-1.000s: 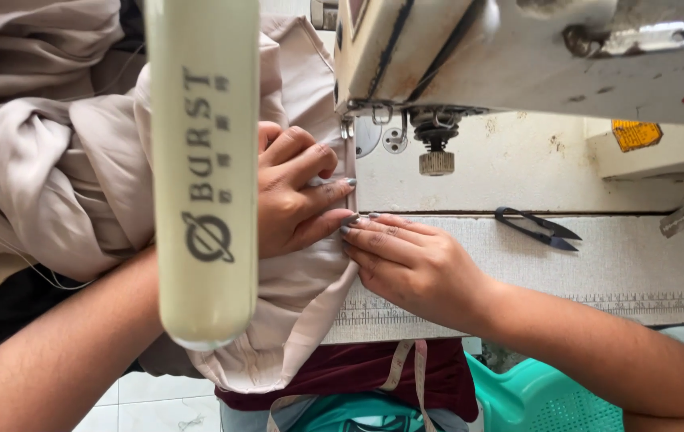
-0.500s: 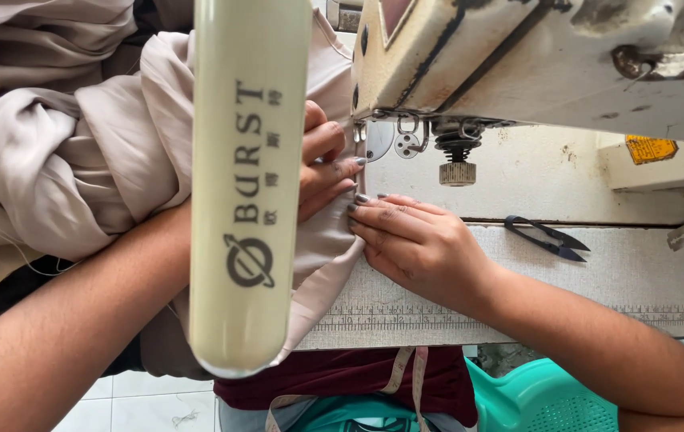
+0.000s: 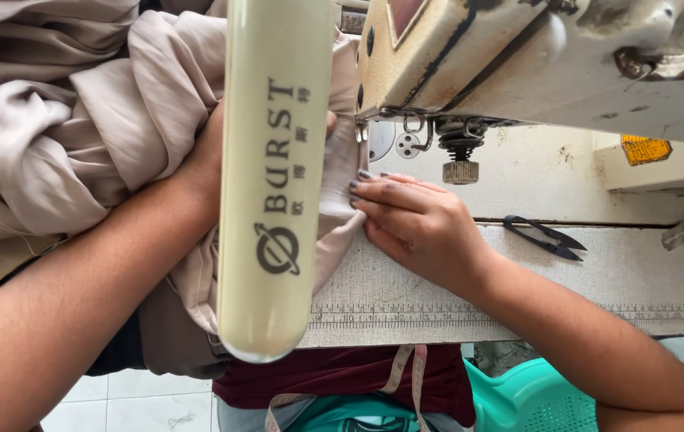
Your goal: The person is using an industrial sewing machine to stitch fabric, guiding the material with their hands and using a thread cutter.
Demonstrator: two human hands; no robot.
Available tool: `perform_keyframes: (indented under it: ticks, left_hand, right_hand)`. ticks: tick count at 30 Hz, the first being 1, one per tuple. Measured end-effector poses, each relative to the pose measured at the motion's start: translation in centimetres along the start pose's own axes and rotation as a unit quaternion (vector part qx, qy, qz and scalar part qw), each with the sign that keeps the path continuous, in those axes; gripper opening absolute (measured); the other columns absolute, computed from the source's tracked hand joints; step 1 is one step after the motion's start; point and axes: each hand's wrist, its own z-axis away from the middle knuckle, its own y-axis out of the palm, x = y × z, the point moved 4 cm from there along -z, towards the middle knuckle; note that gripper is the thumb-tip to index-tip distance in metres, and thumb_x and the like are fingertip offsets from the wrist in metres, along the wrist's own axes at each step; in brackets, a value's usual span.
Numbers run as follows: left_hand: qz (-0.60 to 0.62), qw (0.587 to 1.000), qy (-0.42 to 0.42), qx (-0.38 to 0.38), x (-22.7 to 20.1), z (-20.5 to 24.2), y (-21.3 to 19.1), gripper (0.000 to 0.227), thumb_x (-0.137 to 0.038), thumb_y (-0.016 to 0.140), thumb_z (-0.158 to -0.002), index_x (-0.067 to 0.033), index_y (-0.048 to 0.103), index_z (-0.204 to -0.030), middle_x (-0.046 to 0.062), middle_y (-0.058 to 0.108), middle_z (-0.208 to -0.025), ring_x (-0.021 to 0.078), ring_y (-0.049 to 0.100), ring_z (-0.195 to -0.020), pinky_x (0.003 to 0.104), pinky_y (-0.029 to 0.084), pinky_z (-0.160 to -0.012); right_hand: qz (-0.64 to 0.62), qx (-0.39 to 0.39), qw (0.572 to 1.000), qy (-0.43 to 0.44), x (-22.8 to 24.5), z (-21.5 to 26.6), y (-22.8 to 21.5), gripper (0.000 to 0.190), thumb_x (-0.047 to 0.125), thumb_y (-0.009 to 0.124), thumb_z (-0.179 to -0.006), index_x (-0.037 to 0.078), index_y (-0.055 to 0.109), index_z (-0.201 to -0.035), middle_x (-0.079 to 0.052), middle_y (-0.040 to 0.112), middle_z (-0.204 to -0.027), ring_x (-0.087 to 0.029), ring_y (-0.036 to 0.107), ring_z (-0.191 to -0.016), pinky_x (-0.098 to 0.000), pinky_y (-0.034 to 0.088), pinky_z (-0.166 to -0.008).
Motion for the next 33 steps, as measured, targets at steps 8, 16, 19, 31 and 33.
perform_keyframes:
  ticks: [8, 16, 19, 31, 33]
  left_hand:
    - [0.230, 0.966, -0.116, -0.031, 1.7, 0.3, -0.4, 0.024, -0.017, 0.055, -0.104, -0.0011, 0.059, -0.121, 0.013, 0.070, -0.110, 0.0254, 0.071, -0.101, 0.037, 0.064, -0.088]
    - [0.083, 0.996, 0.020, -0.024, 0.0, 1.1, -2.5, 0.032, -0.023, 0.066, -0.101, -0.0005, 0.065, -0.123, 0.015, 0.072, -0.115, 0.0336, 0.071, -0.108, 0.049, 0.058, -0.097]
    - [-0.236, 0.943, 0.235, -0.016, -4.9, 2.8, -2.9, 0.023, -0.020, 0.075, -0.100, 0.0009, 0.068, -0.108, 0.020, 0.069, -0.114, 0.0420, 0.061, -0.107, 0.056, 0.047, -0.097]
    - [-0.363, 0.929, 0.046, -0.054, -13.6, 15.8, -1.6, 0.049, -0.056, 0.062, -0.095, -0.0129, 0.066, -0.117, 0.007, 0.065, -0.122, 0.0261, 0.061, -0.111, 0.041, 0.043, -0.098]
    - [-0.393, 0.918, -0.001, -0.044, -12.9, 16.8, -1.6, 0.052, -0.058, 0.066, -0.093, -0.0131, 0.068, -0.118, 0.010, 0.063, -0.127, 0.0286, 0.061, -0.116, 0.042, 0.039, -0.102]
  right_hand:
    - [-0.008, -0.021, 1.000, 0.006, -1.0, 0.1, 0.6, 0.010, -0.002, 0.074, -0.085, 0.000, 0.079, -0.093, -0.015, 0.078, -0.103, -0.032, 0.078, -0.096, -0.0400, 0.060, -0.091]
    - [-0.054, 0.046, 0.996, 0.054, -2.2, 1.0, 1.0, 0.015, 0.003, 0.066, -0.100, -0.004, 0.073, -0.111, -0.017, 0.070, -0.126, -0.032, 0.071, -0.115, -0.0459, 0.052, -0.112]
    - [-0.056, 0.046, 0.995, 0.070, -2.4, 1.2, 1.2, 0.017, 0.003, 0.067, -0.099, -0.004, 0.073, -0.114, -0.017, 0.069, -0.129, -0.032, 0.069, -0.120, -0.0454, 0.050, -0.115]
    - [-0.089, 0.029, 0.993, 0.071, -2.2, 0.7, 1.1, 0.016, 0.000, 0.067, -0.099, -0.004, 0.075, -0.113, -0.018, 0.071, -0.125, -0.036, 0.069, -0.121, -0.0461, 0.052, -0.114]
    - [-0.101, 0.030, 0.992, 0.070, -2.2, 0.6, 1.1, 0.015, -0.002, 0.066, -0.099, -0.007, 0.074, -0.111, -0.019, 0.071, -0.124, -0.038, 0.068, -0.122, -0.0462, 0.051, -0.115]
